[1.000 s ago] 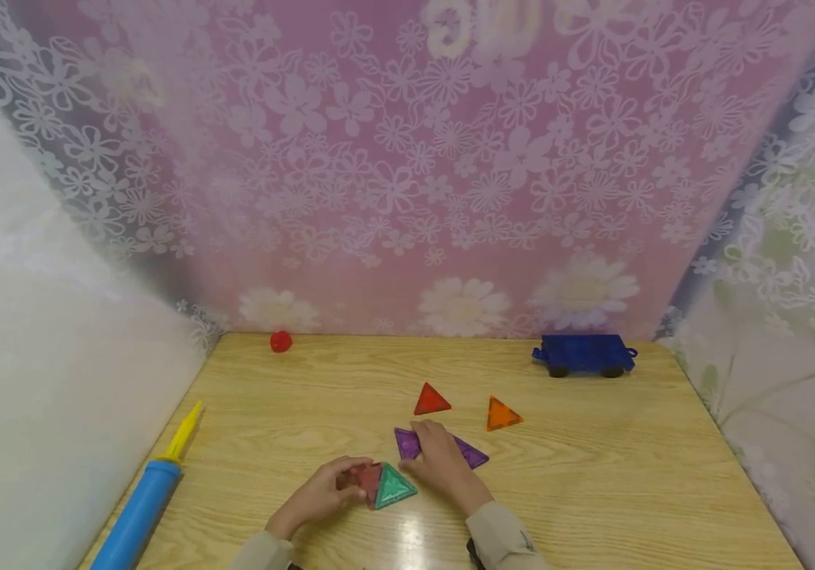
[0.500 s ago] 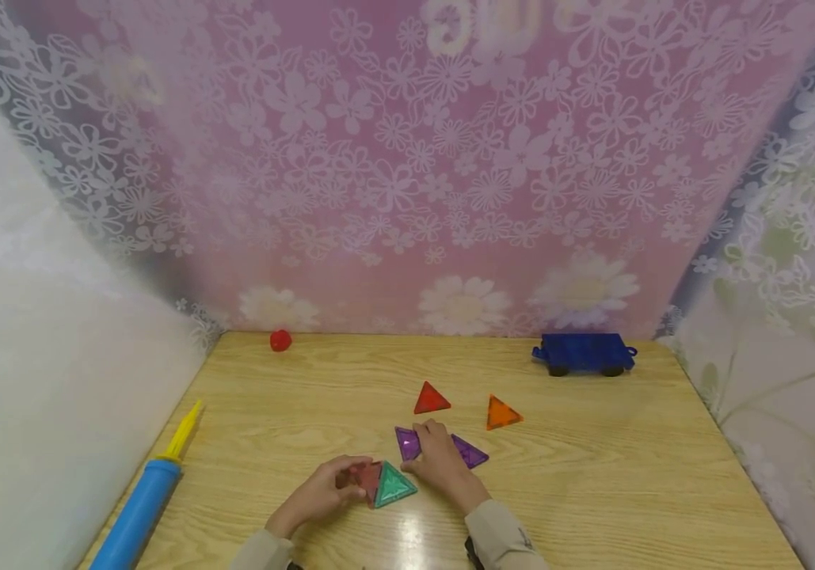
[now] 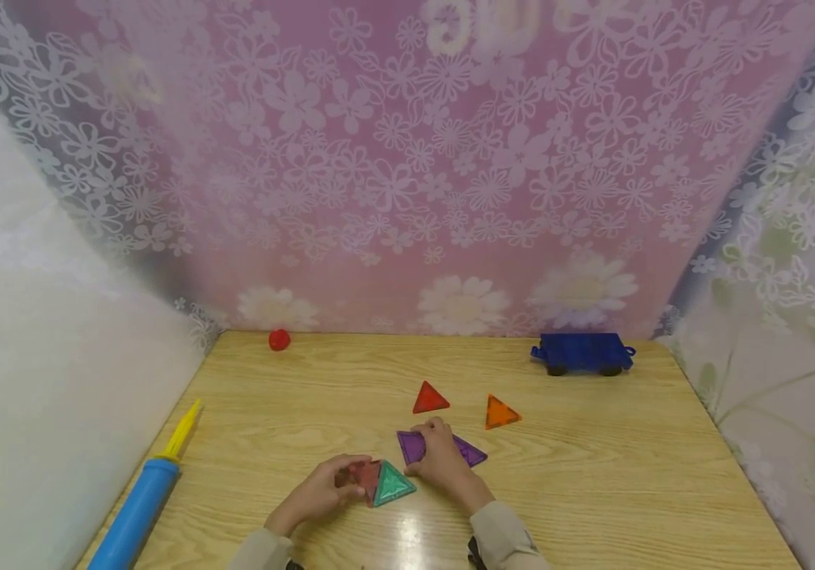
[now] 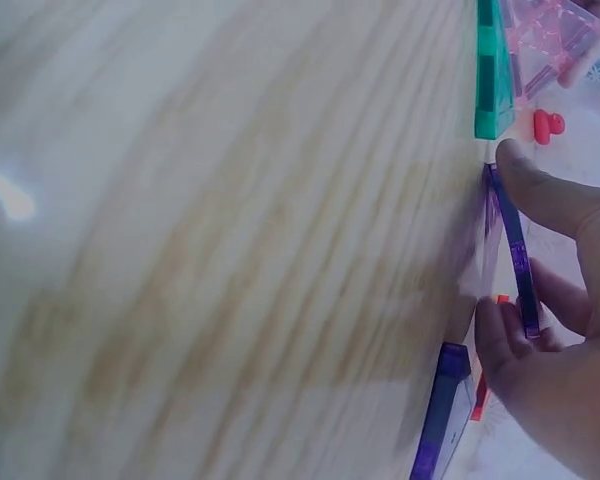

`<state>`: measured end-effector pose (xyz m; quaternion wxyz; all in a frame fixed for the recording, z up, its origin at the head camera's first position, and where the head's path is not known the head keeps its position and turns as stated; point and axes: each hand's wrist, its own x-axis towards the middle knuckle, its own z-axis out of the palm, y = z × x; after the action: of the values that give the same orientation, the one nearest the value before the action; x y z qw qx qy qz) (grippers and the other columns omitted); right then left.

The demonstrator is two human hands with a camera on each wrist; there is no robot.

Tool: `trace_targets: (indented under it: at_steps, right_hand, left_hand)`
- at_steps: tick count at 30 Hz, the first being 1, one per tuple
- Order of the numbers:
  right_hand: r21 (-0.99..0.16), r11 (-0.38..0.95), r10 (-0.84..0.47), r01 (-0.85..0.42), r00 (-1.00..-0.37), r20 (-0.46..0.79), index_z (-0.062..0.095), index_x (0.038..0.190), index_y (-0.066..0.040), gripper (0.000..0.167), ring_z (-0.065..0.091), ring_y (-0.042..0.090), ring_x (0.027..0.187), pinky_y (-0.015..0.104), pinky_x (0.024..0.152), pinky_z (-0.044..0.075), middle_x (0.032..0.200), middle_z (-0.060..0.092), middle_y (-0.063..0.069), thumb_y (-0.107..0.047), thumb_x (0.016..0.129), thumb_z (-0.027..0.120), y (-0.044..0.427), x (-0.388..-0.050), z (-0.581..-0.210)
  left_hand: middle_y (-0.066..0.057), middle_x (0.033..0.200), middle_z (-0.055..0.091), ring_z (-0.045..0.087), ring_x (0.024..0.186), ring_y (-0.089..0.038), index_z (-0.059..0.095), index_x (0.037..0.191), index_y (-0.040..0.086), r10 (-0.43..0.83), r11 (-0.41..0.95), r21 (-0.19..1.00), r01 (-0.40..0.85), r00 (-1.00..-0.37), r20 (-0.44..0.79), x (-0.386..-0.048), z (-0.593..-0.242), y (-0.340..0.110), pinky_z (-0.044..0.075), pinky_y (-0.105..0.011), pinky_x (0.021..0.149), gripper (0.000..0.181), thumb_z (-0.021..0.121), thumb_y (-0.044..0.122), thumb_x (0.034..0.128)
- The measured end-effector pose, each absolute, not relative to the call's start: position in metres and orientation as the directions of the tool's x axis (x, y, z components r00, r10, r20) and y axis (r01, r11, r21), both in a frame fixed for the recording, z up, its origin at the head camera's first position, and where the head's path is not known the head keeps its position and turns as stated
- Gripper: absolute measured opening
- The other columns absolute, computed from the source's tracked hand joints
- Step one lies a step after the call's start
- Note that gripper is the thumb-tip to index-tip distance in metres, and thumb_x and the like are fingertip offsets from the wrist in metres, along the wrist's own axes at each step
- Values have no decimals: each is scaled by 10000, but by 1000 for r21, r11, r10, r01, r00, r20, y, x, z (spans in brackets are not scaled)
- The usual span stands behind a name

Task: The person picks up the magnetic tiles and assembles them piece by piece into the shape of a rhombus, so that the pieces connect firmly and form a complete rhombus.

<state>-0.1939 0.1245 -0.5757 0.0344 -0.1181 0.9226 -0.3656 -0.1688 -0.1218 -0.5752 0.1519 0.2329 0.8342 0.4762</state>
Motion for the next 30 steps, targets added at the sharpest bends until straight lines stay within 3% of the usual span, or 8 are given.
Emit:
trace_targets:
  at_steps: [5,9,12,16,21,30]
  right_hand:
    - [-730,665,-232,-158,-973,-1,592,1162,-15,639,519,273,967,491,887,474,1089,500,135,-126,610,896,126,-193,-574]
    - [-753,638,-252,-162,-968,-5,557,1175,-48,648,552,305,994,492,872,478,1125,568,164,-85,617,884,129,-191,-574]
    - [-783,597,-281,-172,-960,-4,520,1210,-37,645,581,251,843,381,731,503,983,603,149,-30,655,849,131,-190,-574]
    - [-825,536,-319,-178,-948,-3,476,1253,-3,625,478,110,623,229,545,411,751,502,56,50,711,781,134,-189,-575]
    - [-859,471,-342,-201,-939,32,448,1265,23,581,477,76,625,202,528,422,747,514,46,98,753,714,137,-187,-576]
    - [-904,381,-368,-195,-929,45,444,1261,0,442,548,123,709,205,583,433,856,562,141,106,859,597,138,-182,-573]
  left_hand:
    - [12,1051,609,548,937,-74,568,1292,75,531,443,861,250,-847,-27,-169,-575,-121,473,-258,861,459,696,132,854]
    - [-3,1068,608,548,952,-92,568,1292,68,526,433,873,226,-850,-40,-168,-575,-121,468,-270,878,461,696,121,853]
    - [-23,1081,606,552,935,-99,565,1294,56,527,414,887,206,-849,-49,-168,-574,-121,475,-259,849,460,691,112,855]
    - [-21,1089,603,550,925,-86,565,1295,62,529,420,883,210,-847,-50,-170,-573,-121,475,-248,835,455,687,125,861]
    - [-46,1112,604,551,907,-68,563,1292,43,542,413,882,227,-839,-38,-171,-574,-121,479,-240,819,452,682,120,864]
    - [-39,1087,607,562,897,-70,558,1298,47,542,415,883,221,-839,-45,-171,-574,-121,486,-240,822,456,680,121,864]
